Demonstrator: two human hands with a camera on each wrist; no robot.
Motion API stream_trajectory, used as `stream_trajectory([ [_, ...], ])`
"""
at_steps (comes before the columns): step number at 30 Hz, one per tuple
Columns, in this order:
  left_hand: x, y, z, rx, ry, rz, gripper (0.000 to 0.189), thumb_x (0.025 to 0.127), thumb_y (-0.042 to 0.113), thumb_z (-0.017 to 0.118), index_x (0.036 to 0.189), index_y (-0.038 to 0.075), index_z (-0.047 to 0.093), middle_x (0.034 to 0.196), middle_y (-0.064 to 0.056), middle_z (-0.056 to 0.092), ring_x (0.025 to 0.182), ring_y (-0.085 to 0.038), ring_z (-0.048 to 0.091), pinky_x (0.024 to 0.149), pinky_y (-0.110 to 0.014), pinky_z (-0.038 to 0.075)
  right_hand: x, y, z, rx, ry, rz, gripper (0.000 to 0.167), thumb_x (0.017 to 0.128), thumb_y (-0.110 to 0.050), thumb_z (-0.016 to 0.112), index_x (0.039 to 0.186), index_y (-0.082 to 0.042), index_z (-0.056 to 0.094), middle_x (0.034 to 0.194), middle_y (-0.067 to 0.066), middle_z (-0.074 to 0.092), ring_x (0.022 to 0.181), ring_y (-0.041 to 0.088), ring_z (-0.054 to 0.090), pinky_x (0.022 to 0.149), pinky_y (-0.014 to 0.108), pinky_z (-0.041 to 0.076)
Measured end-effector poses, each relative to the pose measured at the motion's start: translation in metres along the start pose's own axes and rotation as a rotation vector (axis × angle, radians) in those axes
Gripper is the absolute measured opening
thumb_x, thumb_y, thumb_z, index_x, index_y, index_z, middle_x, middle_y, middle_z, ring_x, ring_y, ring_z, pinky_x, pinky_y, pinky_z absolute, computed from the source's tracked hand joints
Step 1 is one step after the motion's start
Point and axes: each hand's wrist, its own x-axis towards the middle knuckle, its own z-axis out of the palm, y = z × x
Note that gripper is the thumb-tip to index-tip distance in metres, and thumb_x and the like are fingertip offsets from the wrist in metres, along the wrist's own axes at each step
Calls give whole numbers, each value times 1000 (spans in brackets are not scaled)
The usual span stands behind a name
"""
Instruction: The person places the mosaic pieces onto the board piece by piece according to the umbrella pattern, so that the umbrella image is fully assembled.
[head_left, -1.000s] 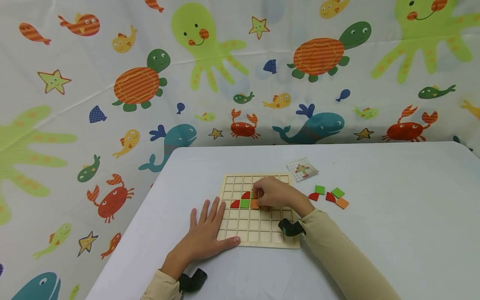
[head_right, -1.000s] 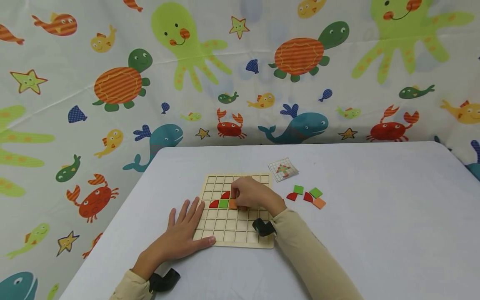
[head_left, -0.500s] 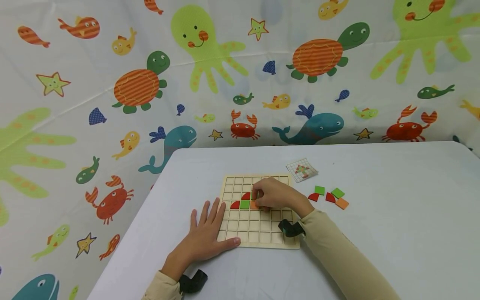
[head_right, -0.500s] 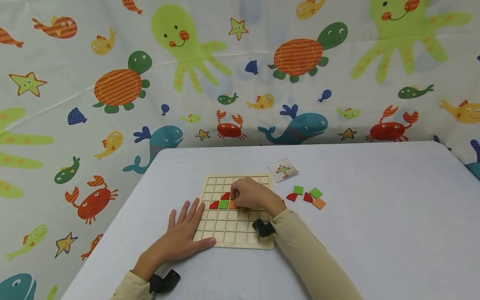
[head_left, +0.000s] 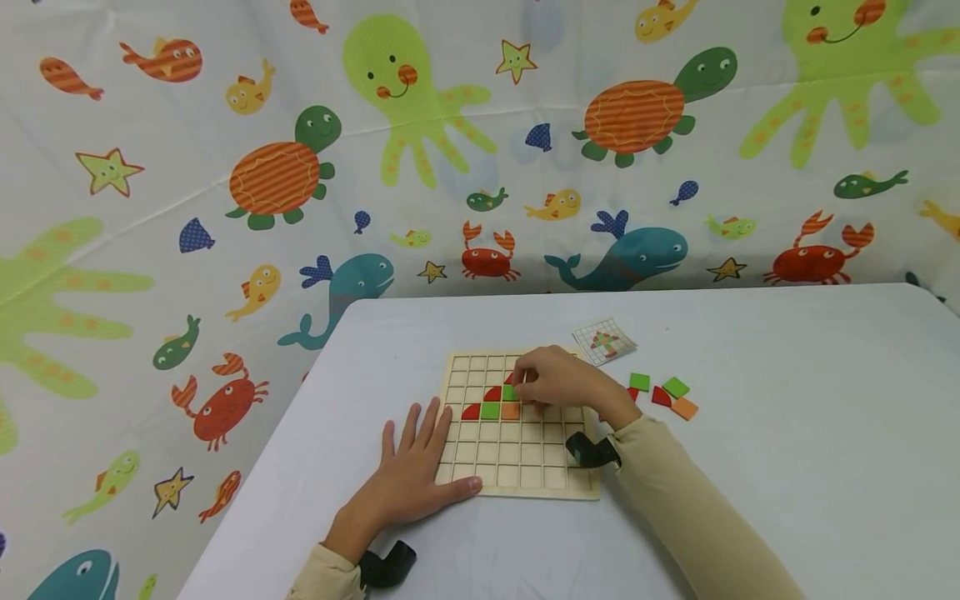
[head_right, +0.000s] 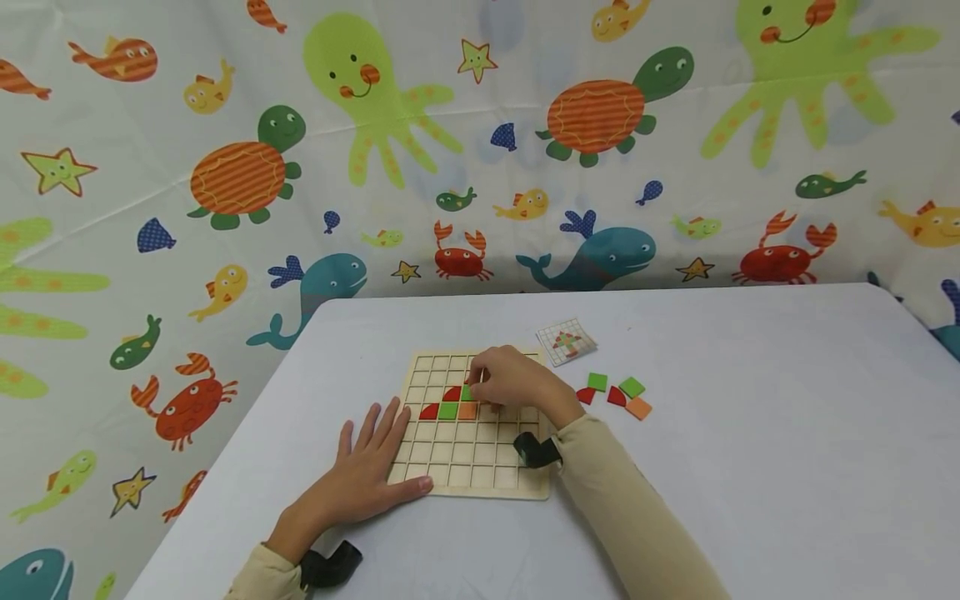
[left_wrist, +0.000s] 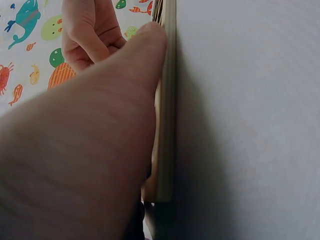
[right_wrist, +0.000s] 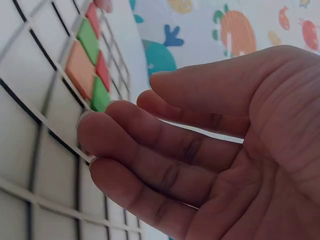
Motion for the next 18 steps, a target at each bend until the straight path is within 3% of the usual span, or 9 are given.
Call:
stream_trajectory([
  [7,-2,3,-1,-8,-7,-7,120,89,82,60,172,7,17,180,-14,3,163,-44,-5,120,-73,-9,-14,6,-23,0,63,36,13,104,-10,66,106,-1,74,88,8,74,76,23,70,74,37,55],
  [18,-3,1,1,-6,1,-8,120,88,83,60,172,8,17,180,-13,2,163,-43,-6,120,-73,-9,-31,8,-44,-150,85,180,15,103,-13,70,109,0,72,95,8,71,81,22,66,78,40,58],
])
